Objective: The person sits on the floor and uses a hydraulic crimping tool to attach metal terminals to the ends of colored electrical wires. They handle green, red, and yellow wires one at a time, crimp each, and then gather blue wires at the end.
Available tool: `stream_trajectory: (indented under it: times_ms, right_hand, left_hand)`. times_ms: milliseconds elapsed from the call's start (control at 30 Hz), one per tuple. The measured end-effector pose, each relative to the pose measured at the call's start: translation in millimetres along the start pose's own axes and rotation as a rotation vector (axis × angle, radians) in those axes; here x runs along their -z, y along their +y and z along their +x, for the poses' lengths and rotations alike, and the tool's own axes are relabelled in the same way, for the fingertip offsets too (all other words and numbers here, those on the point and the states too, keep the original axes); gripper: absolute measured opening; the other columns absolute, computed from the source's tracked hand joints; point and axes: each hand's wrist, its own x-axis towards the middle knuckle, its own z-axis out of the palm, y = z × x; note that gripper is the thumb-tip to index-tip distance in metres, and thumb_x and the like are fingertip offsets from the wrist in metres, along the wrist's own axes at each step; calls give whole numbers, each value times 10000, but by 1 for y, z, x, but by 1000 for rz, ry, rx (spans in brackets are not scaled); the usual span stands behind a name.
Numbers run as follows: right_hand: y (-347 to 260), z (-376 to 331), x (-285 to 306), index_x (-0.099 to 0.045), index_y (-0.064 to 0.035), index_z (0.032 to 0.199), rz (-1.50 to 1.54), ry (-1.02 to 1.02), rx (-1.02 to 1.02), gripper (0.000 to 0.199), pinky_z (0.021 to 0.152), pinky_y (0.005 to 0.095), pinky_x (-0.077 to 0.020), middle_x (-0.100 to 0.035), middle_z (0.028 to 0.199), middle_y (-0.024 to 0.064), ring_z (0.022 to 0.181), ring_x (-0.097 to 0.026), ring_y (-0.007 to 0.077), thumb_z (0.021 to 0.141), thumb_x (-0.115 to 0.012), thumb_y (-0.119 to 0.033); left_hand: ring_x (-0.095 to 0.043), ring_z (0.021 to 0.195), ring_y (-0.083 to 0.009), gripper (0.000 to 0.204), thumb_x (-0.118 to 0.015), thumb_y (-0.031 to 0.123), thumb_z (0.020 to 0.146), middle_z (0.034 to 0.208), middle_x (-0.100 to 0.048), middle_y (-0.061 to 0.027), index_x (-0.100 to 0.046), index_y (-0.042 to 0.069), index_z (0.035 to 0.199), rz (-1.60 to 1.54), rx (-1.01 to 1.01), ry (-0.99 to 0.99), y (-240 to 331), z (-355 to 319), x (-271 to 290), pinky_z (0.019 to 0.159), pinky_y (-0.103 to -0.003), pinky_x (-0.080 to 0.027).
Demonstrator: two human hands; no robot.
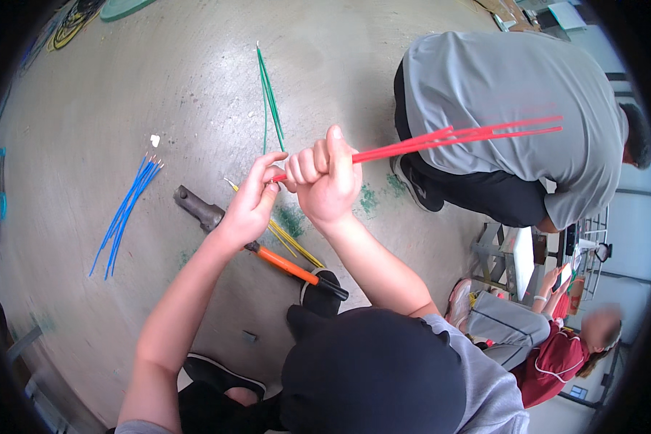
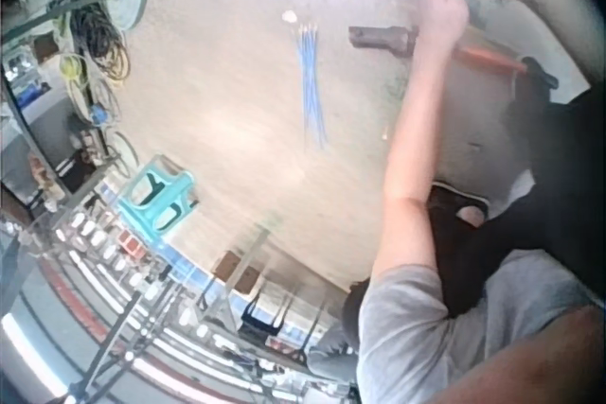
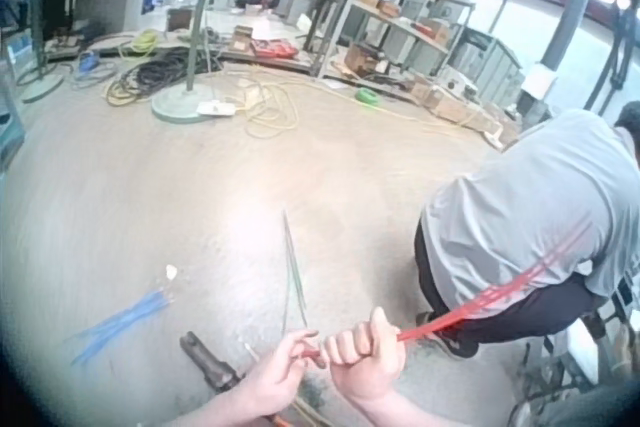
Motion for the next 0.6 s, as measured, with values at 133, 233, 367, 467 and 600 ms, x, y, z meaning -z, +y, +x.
stream_trajectory:
  times_ms: [133, 233, 367, 467, 600]
  right_hand:
    - [15, -6, 17, -190, -166, 591, -62, -117, 36, 576, 471, 350, -194, -167, 473, -38, 446, -114, 123, 1131, -308, -327]
    - [24, -4, 26, -195, -154, 592, -86, -191, 41, 572, 469, 350, -191, -175, 470, -32, 445, -115, 122, 1130, -311, -307]
    - [32, 4, 32, -189, -138, 588, -178, -238, 56, 569, 466, 347, -185, -171, 473, -27, 445, -120, 120, 1122, -330, -275]
    - [35, 7, 36, -198, -124, 578, -254, -268, 80, 566, 459, 348, -188, -180, 473, -22, 436, -143, 123, 1109, -358, -236]
    - [47, 8, 46, -258, -85, 554, -375, -338, 141, 563, 447, 351, -208, -249, 464, -5, 415, -204, 138, 1085, -399, -206]
  left_hand:
    - [-635, 1185, -358, 548, -459, -55, 997, 1265, -658, -214, -363, 37, 1529, 407, -31, -50, -7, 1, 12, 1002, -436, -494]
    - [-616, 1202, -396, 544, -506, -25, 992, 1238, -680, -206, -379, 34, 1518, 433, 45, -71, -15, 4, 22, 994, -468, -500]
    - [-640, 1117, -352, 355, -616, 49, 959, 1090, -722, -117, -603, 37, 1313, 460, 213, 19, -30, 9, 23, 946, -438, -515]
    - [-621, 1033, -288, 136, -715, 112, 879, 1006, -700, -30, -732, 51, 1000, 697, -63, 145, -40, 13, 26, 907, -411, -511]
    - [-563, 1010, -251, 74, -769, 144, 794, 957, -646, -1, -744, 75, 805, 783, -151, 281, -53, 19, 18, 913, -399, -474]
